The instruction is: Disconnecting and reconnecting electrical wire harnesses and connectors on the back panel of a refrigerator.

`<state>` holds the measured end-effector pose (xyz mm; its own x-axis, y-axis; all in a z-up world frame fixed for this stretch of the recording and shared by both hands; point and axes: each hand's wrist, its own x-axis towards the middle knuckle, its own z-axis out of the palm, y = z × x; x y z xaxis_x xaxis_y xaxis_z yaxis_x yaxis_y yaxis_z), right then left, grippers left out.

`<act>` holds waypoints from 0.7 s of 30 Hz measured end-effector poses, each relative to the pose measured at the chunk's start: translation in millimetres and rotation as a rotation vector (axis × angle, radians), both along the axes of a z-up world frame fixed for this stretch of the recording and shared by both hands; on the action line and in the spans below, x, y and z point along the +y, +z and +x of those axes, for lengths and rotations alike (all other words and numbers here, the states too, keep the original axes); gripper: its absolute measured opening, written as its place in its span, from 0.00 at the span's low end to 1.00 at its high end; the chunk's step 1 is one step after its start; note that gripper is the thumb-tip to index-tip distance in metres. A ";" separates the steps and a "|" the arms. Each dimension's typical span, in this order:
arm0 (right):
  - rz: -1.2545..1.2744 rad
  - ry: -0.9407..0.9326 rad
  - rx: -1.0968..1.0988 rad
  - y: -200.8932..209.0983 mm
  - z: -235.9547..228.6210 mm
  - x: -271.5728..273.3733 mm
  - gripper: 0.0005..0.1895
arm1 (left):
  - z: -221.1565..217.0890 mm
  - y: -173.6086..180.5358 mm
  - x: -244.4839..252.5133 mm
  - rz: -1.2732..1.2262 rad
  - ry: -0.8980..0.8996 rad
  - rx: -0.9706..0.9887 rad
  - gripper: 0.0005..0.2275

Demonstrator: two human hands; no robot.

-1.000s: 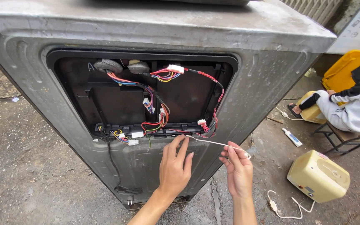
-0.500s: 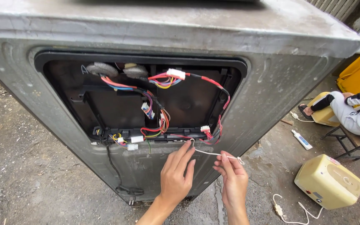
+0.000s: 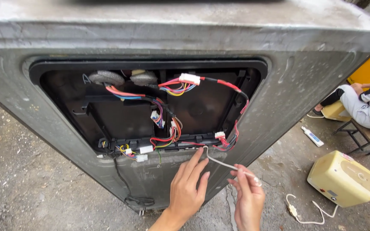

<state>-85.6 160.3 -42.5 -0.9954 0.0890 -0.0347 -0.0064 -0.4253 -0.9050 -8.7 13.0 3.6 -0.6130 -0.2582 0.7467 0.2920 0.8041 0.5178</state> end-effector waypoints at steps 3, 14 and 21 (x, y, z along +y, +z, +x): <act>0.044 0.100 0.019 13.9 11.2 -13.9 0.11 | -2.9 -9.4 -1.8 0.020 -0.008 0.002 0.12; 0.344 0.341 0.082 33.6 9.9 -37.9 0.17 | -12.3 -17.0 12.6 0.017 0.083 0.082 0.12; 0.285 0.396 0.084 38.2 10.5 -48.1 0.21 | -3.6 -21.8 12.4 0.047 0.155 0.114 0.11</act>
